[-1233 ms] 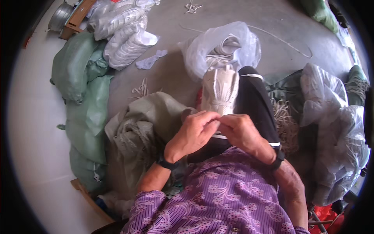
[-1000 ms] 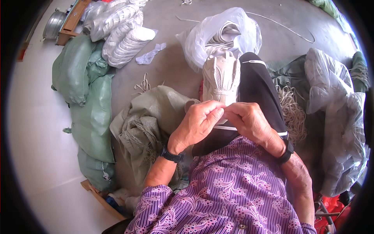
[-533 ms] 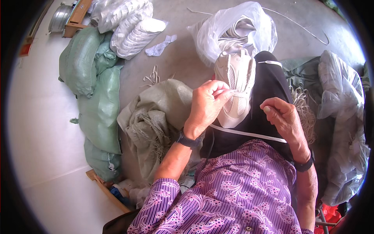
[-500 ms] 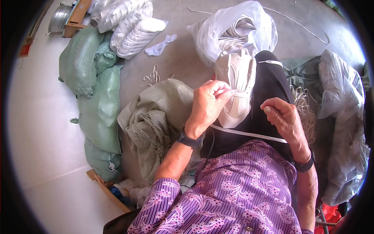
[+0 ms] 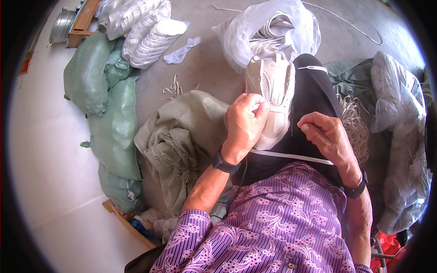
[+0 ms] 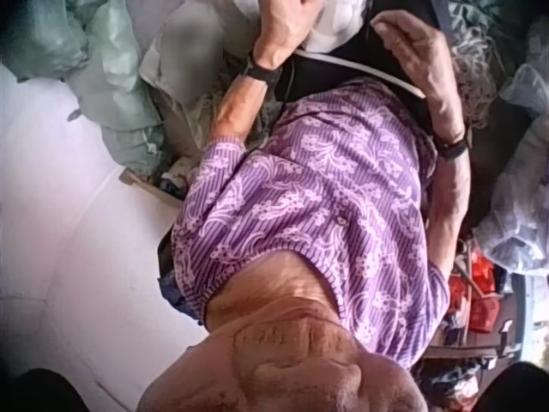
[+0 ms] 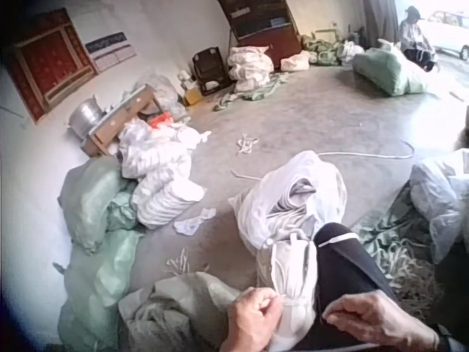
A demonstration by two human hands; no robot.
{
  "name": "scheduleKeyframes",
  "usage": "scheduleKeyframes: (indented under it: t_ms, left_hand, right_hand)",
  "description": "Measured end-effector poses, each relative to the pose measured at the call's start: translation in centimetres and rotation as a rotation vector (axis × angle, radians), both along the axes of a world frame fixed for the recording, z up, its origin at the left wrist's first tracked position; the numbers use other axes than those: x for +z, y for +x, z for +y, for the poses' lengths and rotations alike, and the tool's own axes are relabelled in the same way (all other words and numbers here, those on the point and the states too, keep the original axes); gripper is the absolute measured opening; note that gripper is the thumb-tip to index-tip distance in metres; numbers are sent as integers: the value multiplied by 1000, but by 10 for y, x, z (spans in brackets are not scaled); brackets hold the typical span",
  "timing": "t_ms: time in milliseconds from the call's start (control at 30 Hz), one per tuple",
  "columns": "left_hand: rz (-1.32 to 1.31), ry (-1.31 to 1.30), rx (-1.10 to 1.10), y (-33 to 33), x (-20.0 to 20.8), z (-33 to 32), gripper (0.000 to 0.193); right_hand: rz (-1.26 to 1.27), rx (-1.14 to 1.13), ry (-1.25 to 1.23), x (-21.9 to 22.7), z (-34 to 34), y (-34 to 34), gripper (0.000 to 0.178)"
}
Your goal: Insert and thread laces through the eyelets of a shoe.
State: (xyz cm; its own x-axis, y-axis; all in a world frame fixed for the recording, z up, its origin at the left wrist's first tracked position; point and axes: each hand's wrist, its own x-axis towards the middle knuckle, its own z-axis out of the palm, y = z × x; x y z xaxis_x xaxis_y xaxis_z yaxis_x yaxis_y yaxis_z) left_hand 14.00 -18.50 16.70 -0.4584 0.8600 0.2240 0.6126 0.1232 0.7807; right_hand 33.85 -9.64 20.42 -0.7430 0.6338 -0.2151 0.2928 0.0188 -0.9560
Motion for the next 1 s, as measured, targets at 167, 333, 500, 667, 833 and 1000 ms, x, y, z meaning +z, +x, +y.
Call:
scheduleKeyframes:
  t_ms: [167,333,500,667,833,1000]
  left_hand:
    - [47,28,-7,3,3,3,9]
    - [8,50,19,5,0,0,8]
    - [44,32,-108,-1,-1,2,6]
    - [-252,-118,-289,-17,3,9,9]
    - [-331,-99,-147,-6,-3,5,13]
    - [-290,69,19,0,-9,-5,11]
  right_hand:
    - [8,14,-3,-2,0,1,10]
    - [7,19,1,-1,-1,0,9]
    - [-1,34,28,-2,0,-1,8]
    - [0,42,35,-3,-1,-1,8]
    - [-65,53,133,0,2,-9,9]
    - [-99,12,295,-2,7,-20,9]
